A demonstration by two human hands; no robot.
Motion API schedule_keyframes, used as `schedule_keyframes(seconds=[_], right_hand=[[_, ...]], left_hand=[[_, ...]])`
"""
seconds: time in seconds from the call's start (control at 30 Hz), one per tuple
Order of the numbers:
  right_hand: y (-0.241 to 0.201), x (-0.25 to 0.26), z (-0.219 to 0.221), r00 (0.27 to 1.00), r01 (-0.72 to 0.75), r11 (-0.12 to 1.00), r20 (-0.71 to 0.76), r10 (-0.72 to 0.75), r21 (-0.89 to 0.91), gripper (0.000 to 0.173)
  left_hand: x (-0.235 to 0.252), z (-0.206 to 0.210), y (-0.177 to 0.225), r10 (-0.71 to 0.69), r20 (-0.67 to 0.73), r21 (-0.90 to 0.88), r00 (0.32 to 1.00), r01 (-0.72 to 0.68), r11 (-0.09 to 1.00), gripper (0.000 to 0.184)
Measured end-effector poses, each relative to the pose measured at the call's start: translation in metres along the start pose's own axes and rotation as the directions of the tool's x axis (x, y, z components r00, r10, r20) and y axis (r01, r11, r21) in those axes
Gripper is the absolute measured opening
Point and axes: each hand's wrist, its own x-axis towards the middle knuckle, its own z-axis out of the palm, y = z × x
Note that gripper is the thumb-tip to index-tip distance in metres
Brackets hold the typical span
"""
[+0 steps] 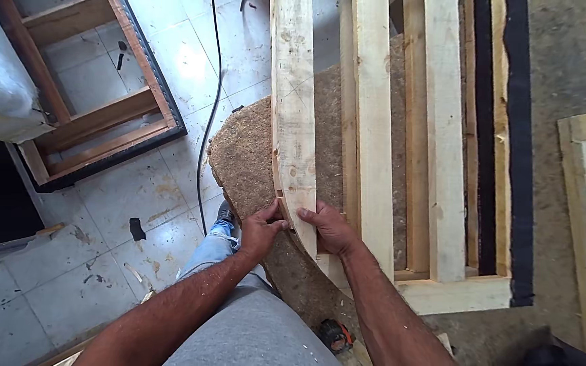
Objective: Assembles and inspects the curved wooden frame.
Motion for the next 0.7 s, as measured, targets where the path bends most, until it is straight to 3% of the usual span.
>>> schedule_keyframes(seconds=[0.33,0.7], right_hand=[[0.0087,-0.0023,0.0046,0.996,0.060,0.998,-0.062,-0.061,-0.018,0.032],[0.0101,-0.0033,0.0044,0.996,0.069,0.997,-0.049,-0.070,-0.028,0.031]], left_hand=[[0.0021,-0.0074,0.0026,-0.016,0.076,0.031,0.997,0.013,0.999,0.063],[0.0032,-0.0019,0.0060,-0.143,0.031,-0.217,0.989,0.147,0.965,0.053]])
